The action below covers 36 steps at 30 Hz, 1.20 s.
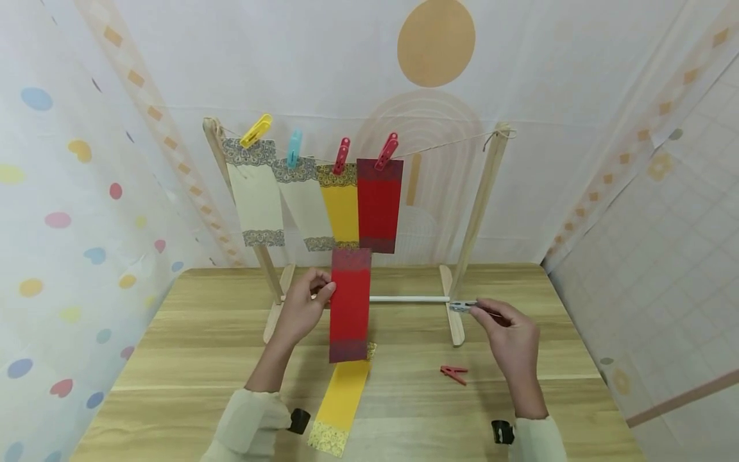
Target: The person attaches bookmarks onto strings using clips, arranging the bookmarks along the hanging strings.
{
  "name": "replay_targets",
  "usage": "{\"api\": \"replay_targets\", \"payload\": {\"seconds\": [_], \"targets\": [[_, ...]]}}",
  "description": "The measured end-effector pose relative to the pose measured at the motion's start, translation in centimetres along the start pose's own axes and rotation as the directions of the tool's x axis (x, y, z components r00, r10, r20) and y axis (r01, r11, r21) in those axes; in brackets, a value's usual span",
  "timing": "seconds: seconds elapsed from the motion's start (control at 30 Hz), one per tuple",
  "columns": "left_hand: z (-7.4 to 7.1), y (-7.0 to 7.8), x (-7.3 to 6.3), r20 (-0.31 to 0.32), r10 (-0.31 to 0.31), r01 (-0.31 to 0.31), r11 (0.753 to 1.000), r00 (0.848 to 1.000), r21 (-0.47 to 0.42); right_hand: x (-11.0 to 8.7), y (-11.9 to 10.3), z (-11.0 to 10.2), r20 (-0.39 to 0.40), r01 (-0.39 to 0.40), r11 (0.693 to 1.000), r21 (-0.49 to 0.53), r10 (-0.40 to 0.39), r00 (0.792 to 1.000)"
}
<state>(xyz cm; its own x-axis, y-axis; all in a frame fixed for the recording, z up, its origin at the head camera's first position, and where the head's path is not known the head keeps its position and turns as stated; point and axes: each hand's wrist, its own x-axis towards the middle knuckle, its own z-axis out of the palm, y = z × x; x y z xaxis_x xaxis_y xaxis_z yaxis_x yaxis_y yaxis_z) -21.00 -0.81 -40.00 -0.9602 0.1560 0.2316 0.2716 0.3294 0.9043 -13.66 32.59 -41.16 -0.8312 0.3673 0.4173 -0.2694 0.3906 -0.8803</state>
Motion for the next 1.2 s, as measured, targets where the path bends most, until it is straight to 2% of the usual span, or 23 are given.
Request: {"api": "replay_targets", "payload": {"seconds": [0.17,0.37,0.5,0.67,0.83,1.03,1.2], "targets": [[0.9,1.5,1.0,0.008,0.059,-0.059,0.998,0.998,-0.017,1.2,-1.2,-0.1,-0.032,0.03,1.0,-0.009,-0.03,0.999],[2.1,3.6,2.5,0.022,0.145,-0.145,0.989,0.989,-0.02,3.5,-3.1,-0.1,-0.046,0.127,0.992,-0.003,-0.127,0.991],[2.5,4.4,3.2,0.021,0.185,-0.185,0.983,0.983,-0.014,4.9,-4.5,0.0,-0.06,0.17,0.985,0.004,-0.17,0.984],[2.5,5.2,3.9,0.003,0.195,-0.195,0.98,0.981,-0.03,6.4,-6.2,0.0,-0.077,0.222,0.975,0.017,-0.22,0.972],[2.6,6.1,4.6,-0.008,0.188,-0.188,0.982,0.982,-0.003,8.1,-7.8,0.0,-0.072,0.289,0.957,0.014,-0.287,0.955],[2.9,7.0,5.6,-0.006,0.209,-0.209,0.978,0.978,0.015,9.7,-10.2,0.2,-0.058,0.323,0.946,0.004,-0.322,0.945],[3.4,7.8,6.4,-0.001,0.204,-0.204,0.979,0.979,-0.008,11.0,-12.0,0.4,-0.042,0.371,0.929,0.011,-0.37,0.928]]}}
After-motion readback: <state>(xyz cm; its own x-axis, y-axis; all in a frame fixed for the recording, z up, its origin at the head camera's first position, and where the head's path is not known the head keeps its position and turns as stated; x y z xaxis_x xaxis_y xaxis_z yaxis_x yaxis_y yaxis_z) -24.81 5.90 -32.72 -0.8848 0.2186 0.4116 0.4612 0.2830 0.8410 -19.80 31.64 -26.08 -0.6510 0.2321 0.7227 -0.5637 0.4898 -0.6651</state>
